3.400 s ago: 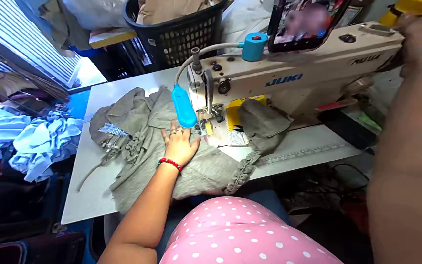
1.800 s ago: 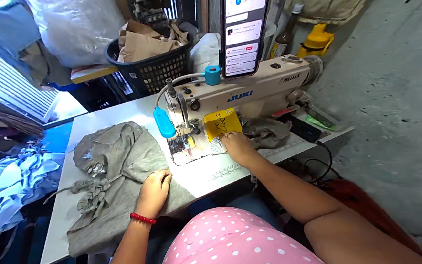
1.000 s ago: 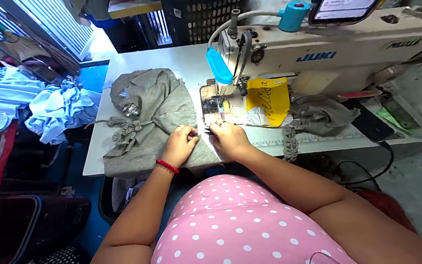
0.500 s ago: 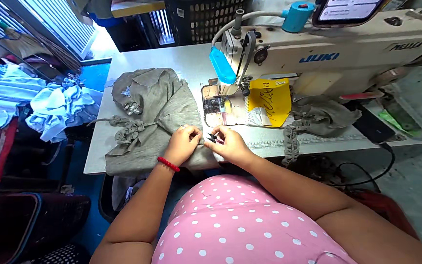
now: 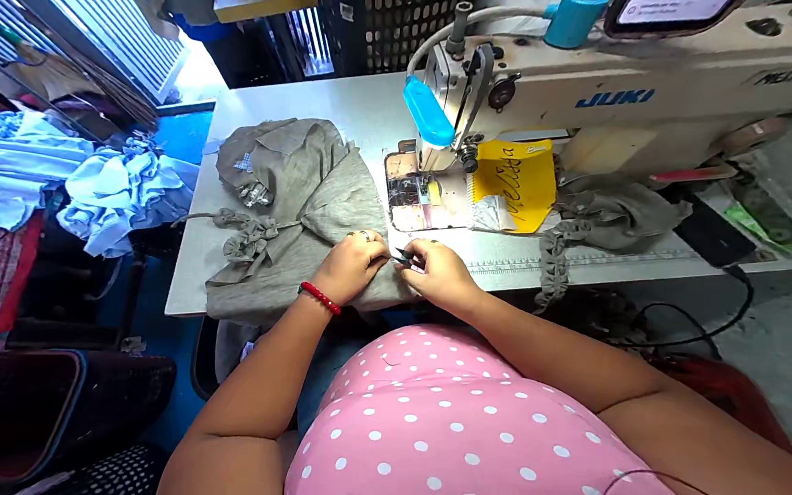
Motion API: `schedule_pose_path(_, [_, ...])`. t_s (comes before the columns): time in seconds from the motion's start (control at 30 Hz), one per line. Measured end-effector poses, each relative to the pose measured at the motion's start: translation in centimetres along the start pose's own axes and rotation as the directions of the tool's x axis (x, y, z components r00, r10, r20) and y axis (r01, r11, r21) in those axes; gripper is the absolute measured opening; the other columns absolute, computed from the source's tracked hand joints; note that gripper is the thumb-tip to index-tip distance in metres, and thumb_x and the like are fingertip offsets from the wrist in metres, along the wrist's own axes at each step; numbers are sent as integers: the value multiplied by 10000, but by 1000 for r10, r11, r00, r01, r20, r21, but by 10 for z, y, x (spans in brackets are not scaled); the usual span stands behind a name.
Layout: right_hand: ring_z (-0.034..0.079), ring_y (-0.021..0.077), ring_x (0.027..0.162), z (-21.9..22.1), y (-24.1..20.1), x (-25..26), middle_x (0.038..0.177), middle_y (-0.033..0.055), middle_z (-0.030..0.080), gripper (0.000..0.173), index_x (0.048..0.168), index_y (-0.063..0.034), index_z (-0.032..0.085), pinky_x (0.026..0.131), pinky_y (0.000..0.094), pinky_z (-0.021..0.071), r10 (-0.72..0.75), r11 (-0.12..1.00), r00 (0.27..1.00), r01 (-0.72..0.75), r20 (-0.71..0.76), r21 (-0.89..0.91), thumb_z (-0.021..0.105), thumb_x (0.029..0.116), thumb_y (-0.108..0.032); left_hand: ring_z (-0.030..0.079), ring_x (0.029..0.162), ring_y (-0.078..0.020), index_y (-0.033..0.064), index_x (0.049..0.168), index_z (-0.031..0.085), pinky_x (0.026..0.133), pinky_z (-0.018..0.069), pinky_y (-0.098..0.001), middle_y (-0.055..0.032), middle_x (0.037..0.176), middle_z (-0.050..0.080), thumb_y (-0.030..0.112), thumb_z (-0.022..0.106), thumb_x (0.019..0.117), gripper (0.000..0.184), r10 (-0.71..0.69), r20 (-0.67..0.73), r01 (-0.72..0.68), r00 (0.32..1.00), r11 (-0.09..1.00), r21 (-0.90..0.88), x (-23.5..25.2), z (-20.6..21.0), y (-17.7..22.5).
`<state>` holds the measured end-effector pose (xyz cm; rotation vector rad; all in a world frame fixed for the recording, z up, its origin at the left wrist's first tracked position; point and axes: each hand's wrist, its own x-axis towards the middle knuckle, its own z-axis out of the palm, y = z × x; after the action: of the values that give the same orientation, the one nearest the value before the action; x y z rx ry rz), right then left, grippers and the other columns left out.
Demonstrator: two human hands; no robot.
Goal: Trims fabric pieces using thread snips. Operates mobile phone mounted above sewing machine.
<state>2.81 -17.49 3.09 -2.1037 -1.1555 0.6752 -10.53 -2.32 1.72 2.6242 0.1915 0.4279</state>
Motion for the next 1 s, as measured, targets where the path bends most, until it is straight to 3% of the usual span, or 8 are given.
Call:
schedule_pose_path(0.1, [670, 255, 864, 4, 6, -1, 940, 116, 700, 372, 1090, -52, 700, 786, 509, 560, -1, 987, 999, 8, -41, 162, 818, 871, -329, 690, 1008, -262, 54, 997, 748, 906, 556, -442, -115, 1031, 719, 101, 631, 976, 128, -33, -109, 33, 993, 999, -4, 2, 3, 8])
schedule_pose_path(0.27, [522, 101, 580, 5, 21, 6, 723, 31, 600, 91, 940, -59, 692, 537, 290, 452, -36, 858, 989, 102, -141, 503, 726, 922, -141, 686, 912, -232, 51, 981, 732, 825, 562, -415, -102, 949, 704, 138, 634, 979, 132, -136, -230, 125, 963, 990, -65, 3, 3, 23])
schedule_pose_path(0.5, [669, 289, 963, -5, 31, 10, 1091, 150, 680, 269, 1126, -34, 680, 827, 529, 552, -180, 975, 935, 211, -305, 73, 759, 913, -177, 646, 700, -86, 64, 941, 688, 666, 561, -270, -32, 838, 680, 117, 686, 953, 55, -500, -83, 389, 862, 758, -523, 2, 18, 38])
schedule_pose_path(0.57, [675, 255, 965, -11, 27, 0, 1129, 138, 672, 403, 1243, -47, 628, 816, 487, 575, -165, 966, 918, 224, -360, 127, 753, 927, -265, 626, 666, -66, 81, 932, 696, 630, 539, -255, -7, 816, 679, 124, 702, 941, 44, -579, -97, 415, 810, 682, -603, 4, 21, 44])
schedule_pose_path(0.67, [449, 45, 533, -21, 7, -32, 709, -39, 498, 219, 1143, -127, 607, 479, 215, 398, -109, 768, 988, 154, -110, 622, 470, 1070, -282, 613, 648, -47, 85, 913, 699, 616, 529, -231, 12, 793, 672, 110, 720, 920, 34, -630, -163, 378, 759, 630, -678, 6, 24, 53])
schedule_pose_path(0.77, [360, -4, 472, -23, -7, -55, 644, -90, 429, 351, 1120, -136, 568, 440, 151, 317, -215, 405, 912, -241, 349, 882, 299, 1111, -361, 632, 654, -55, 74, 922, 705, 613, 550, -228, 3, 814, 688, 87, 725, 915, 25, -644, -171, 326, 746, 577, -748, 7, 22, 65])
schedule_pose_path(0.87, [368, 2, 461, -22, -11, -54, 654, -63, 448, 421, 1032, -129, 538, 431, 141, 326, -134, 235, 904, -368, 405, 900, 205, 1128, -368, 640, 628, -72, 58, 925, 719, 591, 561, -233, -10, 787, 700, 39, 736, 907, 30, -637, -178, 248, 751, 521, -817, 7, 17, 81])
schedule_pose_path(1.0, [398, 15, 467, -25, -13, -53, 671, -28, 507, 453, 987, -110, 541, 442, 152, 341, -107, 231, 944, -281, 312, 931, 198, 1127, -370, 683, 662, -94, 45, 940, 715, 640, 601, -261, -22, 780, 721, 0, 724, 902, 59, -616, -197, 166, 762, 480, -861, 6, 11, 93])
